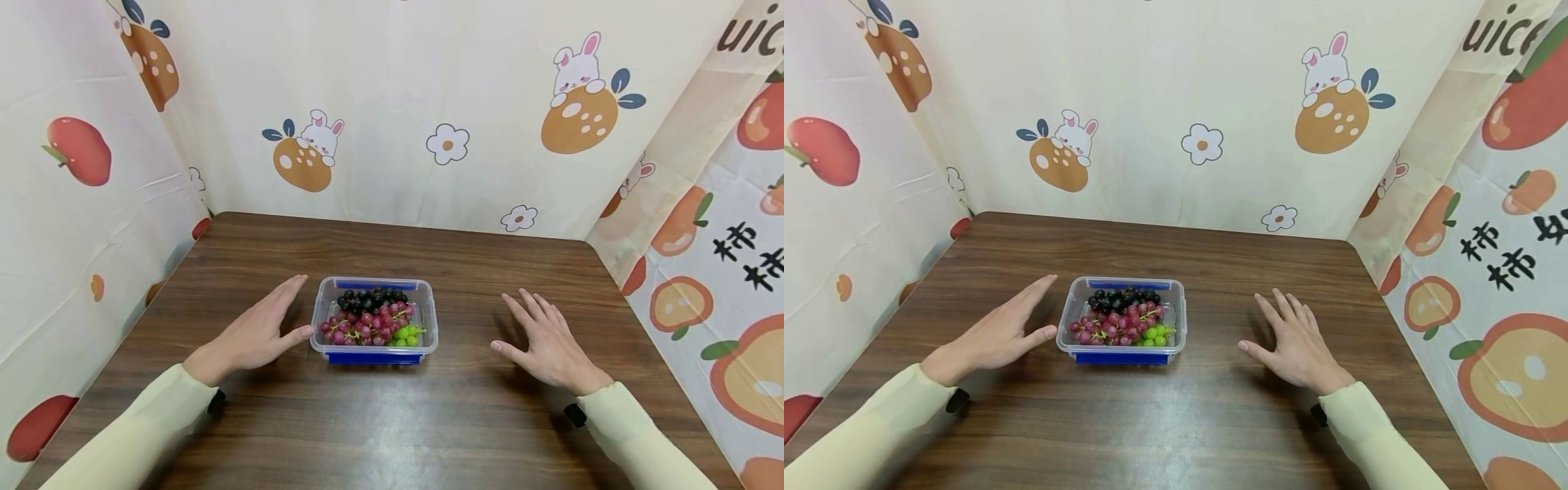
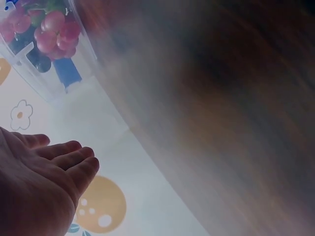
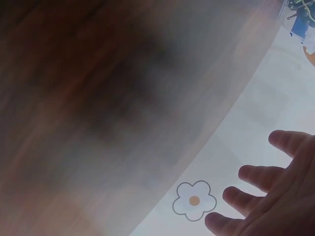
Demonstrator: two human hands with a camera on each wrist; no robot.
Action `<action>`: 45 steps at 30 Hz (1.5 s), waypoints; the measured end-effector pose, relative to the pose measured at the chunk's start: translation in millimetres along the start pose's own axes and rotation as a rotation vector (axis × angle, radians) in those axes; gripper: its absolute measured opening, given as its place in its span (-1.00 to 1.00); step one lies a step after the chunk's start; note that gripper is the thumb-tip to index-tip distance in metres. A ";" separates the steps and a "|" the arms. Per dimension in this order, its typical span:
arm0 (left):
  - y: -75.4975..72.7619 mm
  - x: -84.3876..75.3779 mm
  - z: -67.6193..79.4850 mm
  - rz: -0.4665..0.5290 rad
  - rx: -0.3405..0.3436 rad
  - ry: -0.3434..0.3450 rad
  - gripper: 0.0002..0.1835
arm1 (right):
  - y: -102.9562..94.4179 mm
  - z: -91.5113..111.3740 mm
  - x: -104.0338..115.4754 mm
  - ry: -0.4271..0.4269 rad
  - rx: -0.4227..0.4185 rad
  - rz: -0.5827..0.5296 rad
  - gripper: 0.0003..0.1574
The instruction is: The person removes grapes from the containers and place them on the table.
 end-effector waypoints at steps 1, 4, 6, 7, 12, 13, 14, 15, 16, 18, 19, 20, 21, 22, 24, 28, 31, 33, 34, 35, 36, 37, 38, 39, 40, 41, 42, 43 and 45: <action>0.1 -1.0 -0.3 0.004 -0.002 0.003 0.04 | -0.1 -0.1 0.1 0.000 -0.001 -0.002 0.19; 0.9 -3.9 -1.3 0.014 -0.003 0.012 0.04 | -0.6 -0.4 1.0 -0.002 -0.008 0.000 0.18; 1.8 -5.8 -1.8 0.019 0.000 0.017 0.04 | -1.2 -0.5 2.2 -0.006 -0.015 0.001 0.17; 2.1 -6.6 -1.9 0.021 0.002 0.019 0.04 | -1.3 -0.6 2.7 -0.007 -0.018 -0.001 0.17; 6.1 -8.6 -3.1 0.025 0.013 0.023 0.06 | -2.2 -0.8 5.2 -0.005 -0.026 -0.010 0.15; 7.2 -8.7 -3.3 0.027 0.017 0.023 0.06 | -2.3 -0.9 5.6 -0.005 -0.026 -0.010 0.15; 8.2 -8.9 -3.5 0.029 0.021 0.024 0.07 | -2.6 -1.1 5.9 -0.005 -0.025 -0.009 0.15; 9.1 -9.2 -3.7 0.033 0.026 0.024 0.07 | -2.7 -1.2 6.5 -0.007 -0.023 -0.009 0.15; 9.9 -9.5 -3.9 0.036 0.030 0.024 0.08 | -2.9 -1.4 6.9 -0.006 -0.022 -0.010 0.15; 11.6 -9.7 -4.3 0.038 0.037 0.023 0.09 | -2.9 -1.4 7.5 -0.008 -0.017 -0.012 0.15; 12.4 -10.0 -4.5 0.040 0.039 0.024 0.09 | -2.7 -1.5 7.5 -0.008 -0.015 -0.015 0.14; 13.2 -10.2 -4.7 0.041 0.042 0.023 0.10 | -2.6 -1.5 7.7 -0.007 -0.012 -0.018 0.14; 13.8 -10.4 -4.8 0.043 0.044 0.022 0.10 | -2.5 -1.5 7.9 -0.007 -0.011 -0.019 0.14; 14.2 -10.7 -5.0 0.044 0.043 0.022 0.11 | -2.3 -1.7 7.8 -0.008 -0.010 -0.021 0.14; 15.4 -11.3 -5.1 0.044 0.045 0.022 0.12 | -2.4 -1.8 7.9 -0.009 -0.012 -0.021 0.14; 17.1 -12.7 -5.5 0.040 0.046 0.030 0.15 | -3.0 -2.4 9.0 -0.010 -0.020 -0.024 0.13; 18.1 -13.4 -6.1 0.038 0.045 0.035 0.16 | -2.9 -2.8 10.2 -0.007 -0.020 -0.025 0.14; 18.5 -14.2 -6.5 0.037 0.042 0.038 0.17 | -2.5 -3.1 11.3 -0.009 -0.020 -0.024 0.14; 18.8 -14.5 -6.8 0.038 0.042 0.039 0.17 | -2.3 -3.5 12.0 -0.011 -0.019 -0.023 0.14; 19.1 -14.9 -7.2 0.038 0.042 0.041 0.18 | -2.1 -3.7 12.8 -0.013 -0.021 -0.023 0.14; 19.4 -15.2 -7.7 0.039 0.041 0.044 0.18 | -2.0 -4.0 13.7 -0.016 -0.025 -0.023 0.14; 19.7 -15.3 -8.0 0.041 0.041 0.044 0.19 | -1.9 -4.3 14.5 -0.019 -0.027 -0.024 0.14; 20.1 -15.4 -8.3 0.041 0.042 0.043 0.19 | -1.8 -4.5 15.3 -0.024 -0.028 -0.024 0.14; 20.4 -15.4 -8.4 0.040 0.042 0.043 0.20 | -2.1 -4.8 15.9 -0.027 -0.035 -0.023 0.14; 20.8 -15.4 -8.5 0.035 0.044 0.043 0.20 | -2.1 -5.1 16.5 -0.030 -0.038 -0.025 0.14; 21.1 -15.5 -8.5 0.030 0.047 0.042 0.21 | -2.2 -5.4 16.7 -0.031 -0.042 -0.027 0.14; 21.4 -15.6 -8.6 0.024 0.050 0.041 0.21 | -2.3 -5.6 17.1 -0.035 -0.041 -0.029 0.14; 21.7 -15.8 -8.5 0.019 0.054 0.040 0.22 | -2.5 -5.9 17.4 -0.037 -0.040 -0.031 0.14; 22.6 -16.1 -8.7 0.010 0.058 0.046 0.22 | -2.5 -6.8 17.8 -0.038 -0.041 -0.037 0.14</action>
Point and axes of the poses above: each hand's wrist, its own z-axis away from the middle knuckle, its own y-axis out of the palm, x = y × z, the point moved 7 cm from there along -z, towards the middle knuckle, and after that the axes turned 5 degrees about z, right-handed, at the moved point
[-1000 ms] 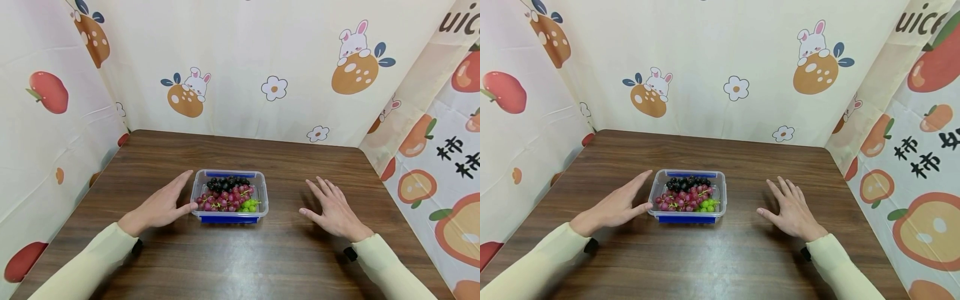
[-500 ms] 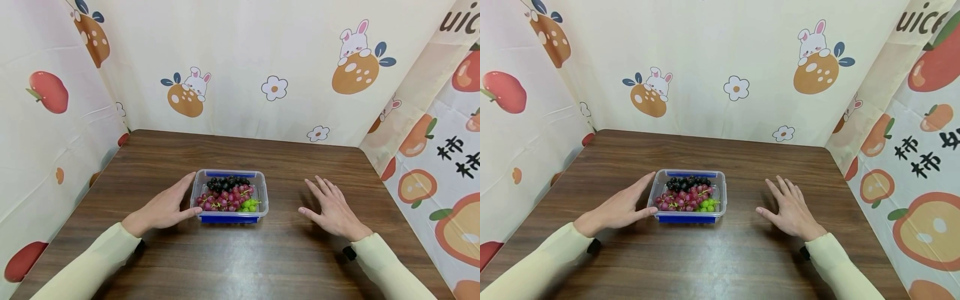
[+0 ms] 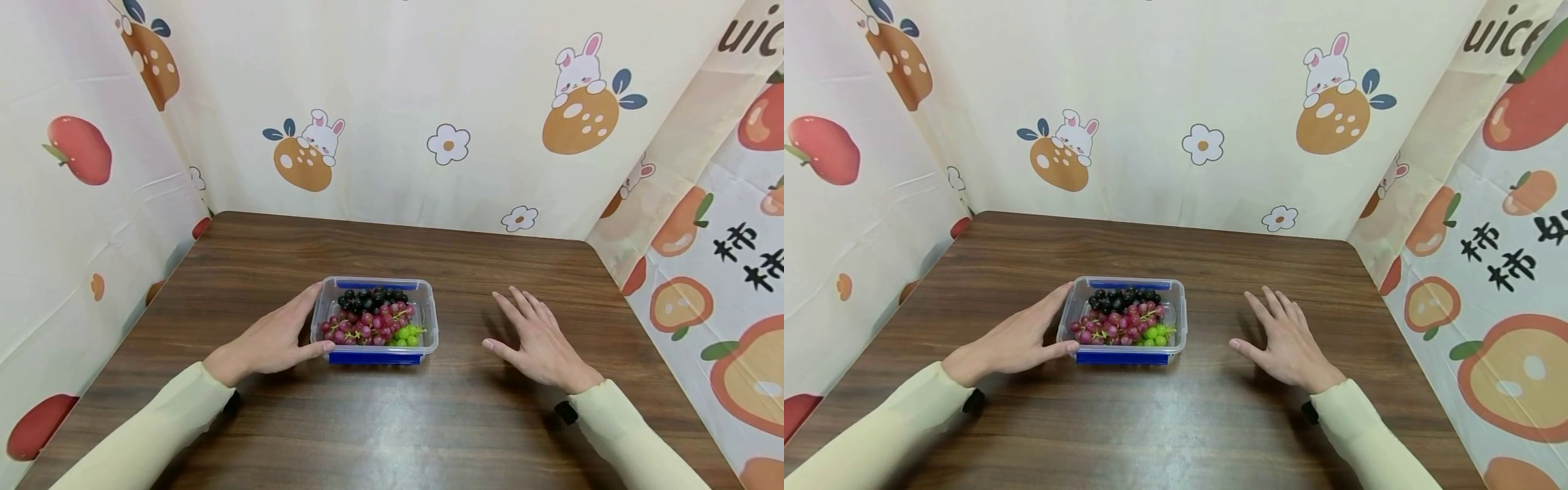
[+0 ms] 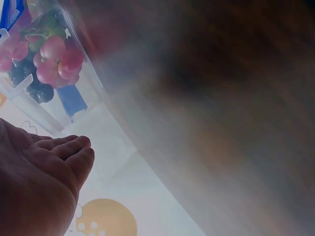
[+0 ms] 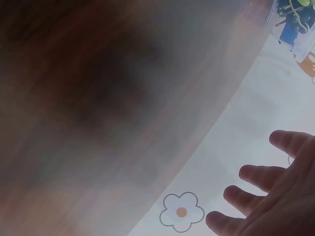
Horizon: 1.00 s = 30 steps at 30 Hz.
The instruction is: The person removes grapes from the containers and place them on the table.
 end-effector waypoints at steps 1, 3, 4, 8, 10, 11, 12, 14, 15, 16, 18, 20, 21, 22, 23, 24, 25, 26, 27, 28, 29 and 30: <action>0.4 -0.1 -0.3 -0.003 0.002 0.002 0.22 | 0.3 -0.4 0.2 0.001 0.004 -0.003 0.14; 1.2 -0.1 -0.9 -0.003 0.001 0.007 0.22 | 0.4 -1.1 0.9 0.001 0.010 -0.008 0.15; 1.3 -0.2 -1.1 0.000 -0.001 0.009 0.22 | 0.1 -1.5 1.4 0.003 0.010 -0.009 0.15; 1.2 -0.9 -1.4 0.004 -0.002 0.012 0.22 | -0.8 -2.7 3.9 -0.001 0.004 -0.012 0.15; 1.2 -1.4 -1.3 0.005 0.002 0.008 0.23 | -1.7 -3.2 5.7 -0.006 0.001 -0.017 0.15; 1.3 -1.5 -1.2 0.003 0.005 0.005 0.23 | -1.9 -3.5 6.4 -0.007 -0.001 -0.019 0.15; 1.4 -1.5 -1.2 0.000 0.008 0.001 0.23 | -2.2 -3.8 7.2 -0.008 -0.002 -0.022 0.15; 1.5 -1.4 -1.2 -0.003 0.012 -0.005 0.24 | -2.7 -4.2 8.6 -0.010 0.000 -0.028 0.16; 1.6 -1.4 -1.2 -0.003 0.014 -0.008 0.25 | -3.0 -4.4 9.3 -0.011 0.000 -0.030 0.16; 1.6 -1.3 -1.2 -0.004 0.014 -0.010 0.25 | -3.0 -4.8 10.0 -0.012 -0.001 -0.033 0.16; 1.7 -1.2 -1.3 -0.003 0.014 -0.012 0.25 | -3.3 -6.0 11.9 -0.019 -0.003 -0.037 0.15; 1.9 -1.3 -1.4 -0.004 0.012 -0.014 0.25 | -4.3 -7.1 14.7 -0.026 -0.008 -0.045 0.15; 2.0 -1.3 -1.5 -0.004 0.012 -0.015 0.25 | -4.7 -7.6 16.1 -0.029 -0.012 -0.048 0.15; 2.1 -1.2 -1.6 -0.004 0.011 -0.017 0.25 | -5.0 -8.3 17.5 -0.033 -0.016 -0.049 0.15; 2.2 -1.0 -1.6 -0.004 0.011 -0.019 0.25 | -5.3 -8.8 19.0 -0.038 -0.021 -0.050 0.15; 2.3 -0.8 -1.6 -0.003 0.010 -0.020 0.25 | -5.6 -9.2 20.7 -0.043 -0.023 -0.051 0.15; 2.5 -0.6 -1.6 -0.003 0.009 -0.021 0.25 | -5.9 -9.6 22.1 -0.049 -0.025 -0.051 0.15; 2.7 -0.4 -1.6 -0.002 0.009 -0.024 0.25 | -5.9 -10.0 23.4 -0.054 -0.025 -0.050 0.14; 2.9 -0.1 -1.6 -0.003 0.007 -0.024 0.24 | -5.9 -10.4 24.8 -0.058 -0.028 -0.051 0.15; 3.0 0.1 -1.6 -0.003 0.006 -0.025 0.24 | -6.0 -10.8 26.2 -0.062 -0.030 -0.053 0.14; 3.2 0.1 -1.5 -0.002 0.006 -0.026 0.24 | -6.1 -11.1 27.4 -0.065 -0.031 -0.056 0.14; 3.3 0.2 -1.4 -0.002 0.006 -0.025 0.24 | -6.3 -11.5 28.7 -0.067 -0.034 -0.060 0.14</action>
Point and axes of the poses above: each hand's wrist, its own z-axis away from the middle knuckle, its own y-axis out of the palm, x = y × z, the point moved 7 cm from there along -z, towards the middle knuckle, and after that the axes turned 5 degrees about z, right-handed, at the moved point
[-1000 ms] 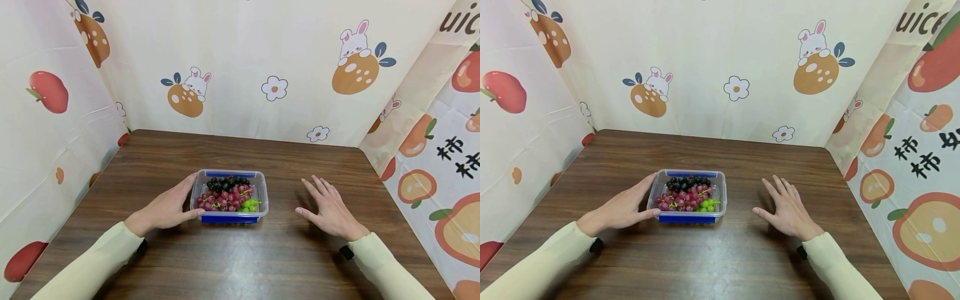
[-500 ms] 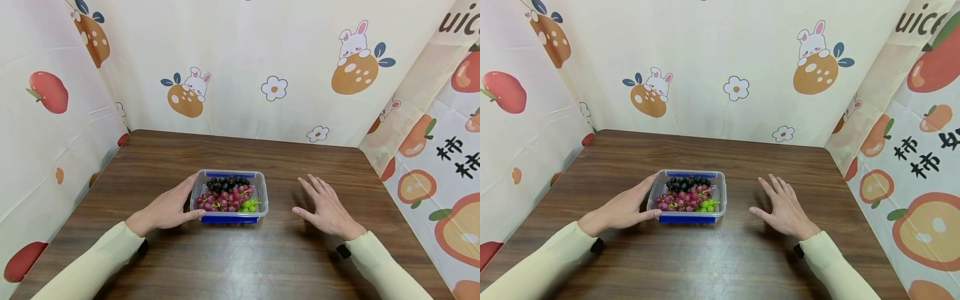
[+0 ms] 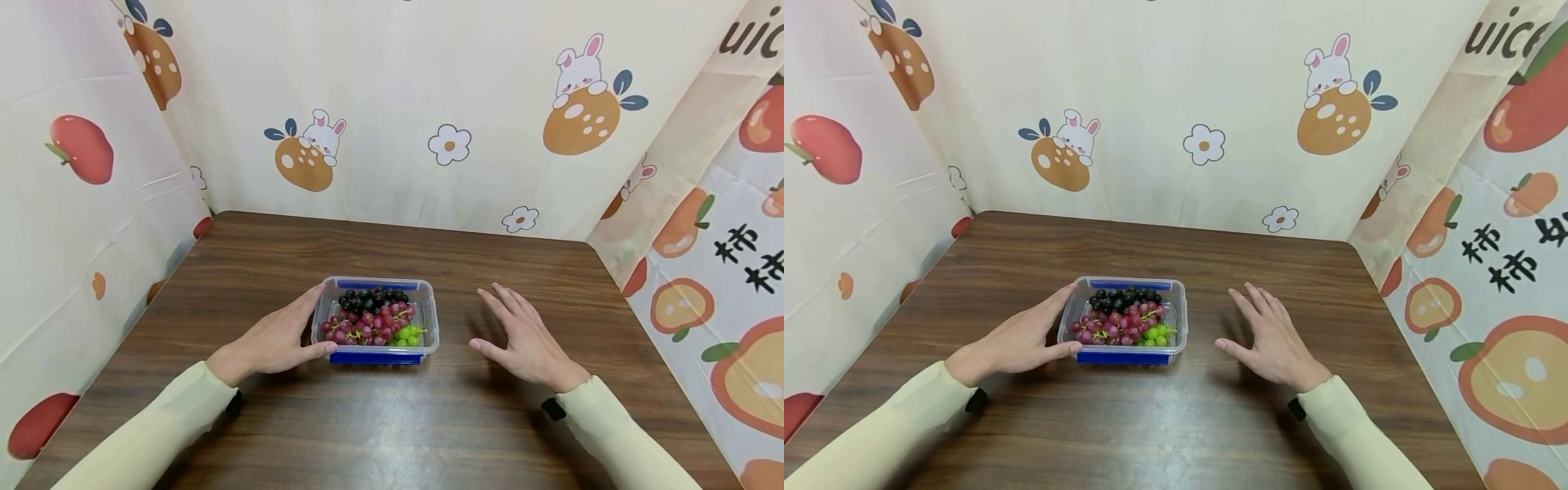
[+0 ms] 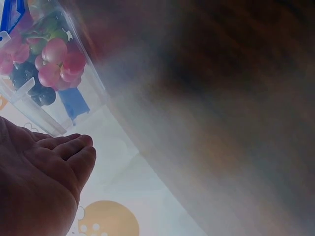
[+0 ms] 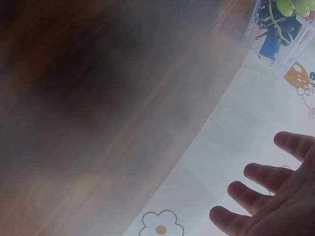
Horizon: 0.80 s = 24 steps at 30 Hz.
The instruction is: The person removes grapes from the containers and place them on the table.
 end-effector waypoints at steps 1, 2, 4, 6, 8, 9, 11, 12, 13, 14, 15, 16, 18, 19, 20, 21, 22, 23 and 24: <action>0.0 -0.1 0.1 -0.001 0.000 -0.002 0.24 | 0.0 -0.4 1.2 -0.003 -0.002 -0.002 0.15; -0.1 -0.3 0.2 -0.001 0.001 -0.002 0.24 | -0.1 -0.8 2.2 -0.003 -0.006 -0.005 0.15; -0.4 -0.7 0.6 -0.002 0.001 -0.002 0.24 | -0.4 -1.7 4.2 -0.009 -0.011 -0.013 0.15; -0.7 -1.1 1.0 -0.005 0.002 0.000 0.24 | -0.5 -2.5 6.1 -0.013 -0.017 -0.018 0.15; -0.9 -1.6 1.3 -0.007 0.002 0.001 0.24 | -0.7 -2.9 7.9 -0.016 -0.019 -0.025 0.14; -1.0 -1.7 1.4 -0.007 0.001 0.003 0.24 | -0.8 -3.1 9.0 -0.018 -0.019 -0.029 0.14; -1.2 -1.8 1.4 -0.004 0.000 0.004 0.24 | -0.9 -3.5 10.8 -0.020 -0.020 -0.032 0.13; -1.3 -1.9 1.3 -0.003 -0.001 0.005 0.24 | -1.0 -3.7 11.8 -0.021 -0.020 -0.035 0.13; -1.3 -2.0 1.2 -0.002 -0.001 0.007 0.24 | -1.2 -3.8 12.7 -0.021 -0.021 -0.038 0.13; -1.2 -2.1 1.1 -0.001 -0.001 0.008 0.24 | -1.4 -4.0 13.6 -0.021 -0.023 -0.040 0.13; -1.3 -2.3 1.0 -0.002 -0.001 0.009 0.24 | -1.7 -4.2 14.5 -0.023 -0.025 -0.042 0.13; -1.0 -2.4 0.9 -0.005 0.000 0.010 0.24 | -1.8 -4.3 15.2 -0.023 -0.027 -0.043 0.13; -0.8 -2.6 0.8 -0.007 0.002 0.011 0.24 | -2.3 -4.2 17.1 -0.027 -0.029 -0.048 0.13; -0.6 -2.6 0.7 -0.009 0.003 0.011 0.24 | -2.5 -4.4 17.9 -0.030 -0.030 -0.047 0.13; -0.4 -2.5 0.7 -0.010 0.003 0.010 0.24 | -2.6 -4.4 18.9 -0.033 -0.031 -0.048 0.13; -0.3 -2.5 0.7 -0.011 0.004 0.009 0.24 | -3.0 -4.6 20.0 -0.038 -0.034 -0.049 0.14; -0.3 -2.6 0.6 -0.012 0.004 0.007 0.24 | -3.3 -4.8 21.1 -0.041 -0.036 -0.048 0.14; -0.4 -2.6 0.6 -0.013 0.003 0.005 0.24 | -3.8 -5.2 22.5 -0.048 -0.038 -0.048 0.14; -0.5 -2.7 0.7 -0.015 0.003 0.003 0.24 | -4.2 -5.6 23.8 -0.052 -0.041 -0.049 0.14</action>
Point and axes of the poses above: each hand's wrist, its own z-axis away from the middle knuckle, its own y-axis out of the palm, x = y × z, the point moved 7 cm from there along -z, towards the middle knuckle, and after that the axes turned 5 degrees about z, right-handed, at the moved point
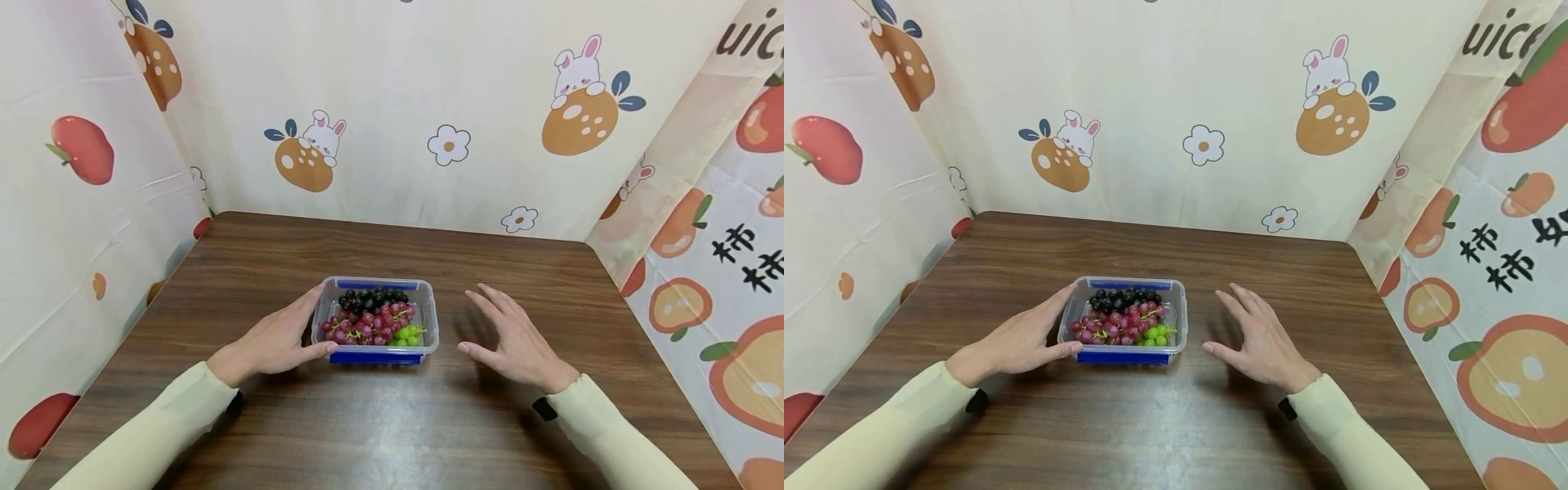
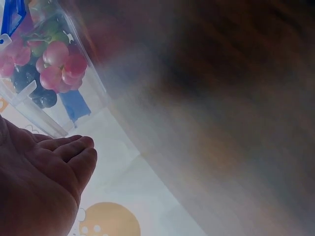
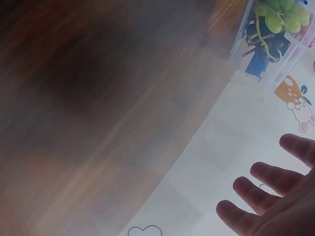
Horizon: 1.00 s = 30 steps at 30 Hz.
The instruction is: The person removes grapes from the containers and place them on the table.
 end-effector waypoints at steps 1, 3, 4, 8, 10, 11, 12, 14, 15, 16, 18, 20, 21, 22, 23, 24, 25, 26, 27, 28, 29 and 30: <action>0.0 -0.1 0.0 -0.002 0.000 -0.002 0.25 | 0.0 -0.5 1.1 -0.003 -0.002 -0.001 0.14; 0.1 -0.2 0.2 -0.005 0.000 -0.006 0.25 | -0.3 -1.7 3.9 -0.015 -0.010 -0.003 0.14; 0.2 -0.3 0.2 -0.006 0.000 -0.008 0.25 | -0.2 -2.2 5.0 -0.019 -0.011 -0.004 0.14; 0.5 -0.4 0.2 -0.005 0.003 -0.010 0.25 | 0.2 -4.3 8.8 -0.028 -0.024 -0.013 0.13; 0.5 -0.6 0.1 -0.006 0.004 -0.012 0.25 | 0.4 -5.1 10.6 -0.031 -0.030 -0.017 0.13; 0.3 -0.8 0.2 -0.006 0.004 -0.011 0.26 | 0.3 -5.5 11.4 -0.035 -0.035 -0.019 0.12; 0.1 -1.2 0.2 -0.005 0.003 -0.010 0.25 | 0.3 -6.0 12.4 -0.039 -0.039 -0.020 0.12; -0.4 -1.7 0.3 -0.004 0.001 -0.008 0.25 | -0.2 -7.1 14.2 -0.049 -0.051 -0.022 0.12; -0.6 -1.8 0.3 -0.003 0.000 -0.008 0.25 | -0.5 -7.8 15.0 -0.053 -0.057 -0.022 0.12; -0.8 -1.9 0.4 -0.002 0.000 -0.006 0.25 | -0.8 -8.4 15.8 -0.057 -0.062 -0.022 0.11; -0.9 -1.8 0.2 -0.002 -0.002 -0.004 0.25 | -1.4 -9.6 17.2 -0.065 -0.071 -0.024 0.11; -0.7 -1.4 0.0 -0.004 -0.002 -0.004 0.25 | -1.9 -10.6 18.8 -0.071 -0.078 -0.027 0.11; -0.6 -1.2 -0.1 -0.004 -0.003 -0.004 0.25 | -2.2 -11.1 19.9 -0.073 -0.079 -0.031 0.11; -0.4 -1.0 -0.2 -0.004 -0.004 -0.003 0.25 | -2.3 -11.7 20.8 -0.074 -0.080 -0.032 0.11; -0.4 -0.8 -0.3 -0.005 -0.006 -0.003 0.25 | -2.5 -12.3 21.9 -0.076 -0.080 -0.035 0.11; -0.3 -0.7 -0.3 -0.005 -0.007 -0.004 0.25 | -2.5 -12.9 23.0 -0.077 -0.079 -0.038 0.10; -0.3 -0.6 -0.4 -0.005 -0.009 -0.002 0.25 | -2.6 -13.4 24.1 -0.078 -0.078 -0.042 0.10; -0.3 -0.5 -0.4 -0.003 -0.010 -0.002 0.25 | -2.4 -14.0 25.0 -0.078 -0.076 -0.044 0.10; -0.3 -0.6 -0.3 -0.004 -0.012 -0.001 0.25 | -2.3 -14.4 26.1 -0.080 -0.076 -0.046 0.10; -0.3 -0.7 -0.3 -0.004 -0.012 0.001 0.25 | -2.2 -14.9 27.2 -0.082 -0.076 -0.047 0.10; -0.4 -0.8 -0.1 -0.004 -0.013 0.002 0.25 | -2.1 -15.3 28.0 -0.083 -0.076 -0.049 0.10; -0.4 -1.0 0.0 -0.004 -0.014 0.003 0.25 | -1.9 -15.7 28.8 -0.084 -0.077 -0.049 0.10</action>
Point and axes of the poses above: each hand's wrist, its own z-axis away from the middle knuckle, its own y-axis out of the palm, x = y × z, the point moved 7 cm from there along -z, towards the middle knuckle, and after that the axes turned 5 degrees about z, right-handed, at the moved point
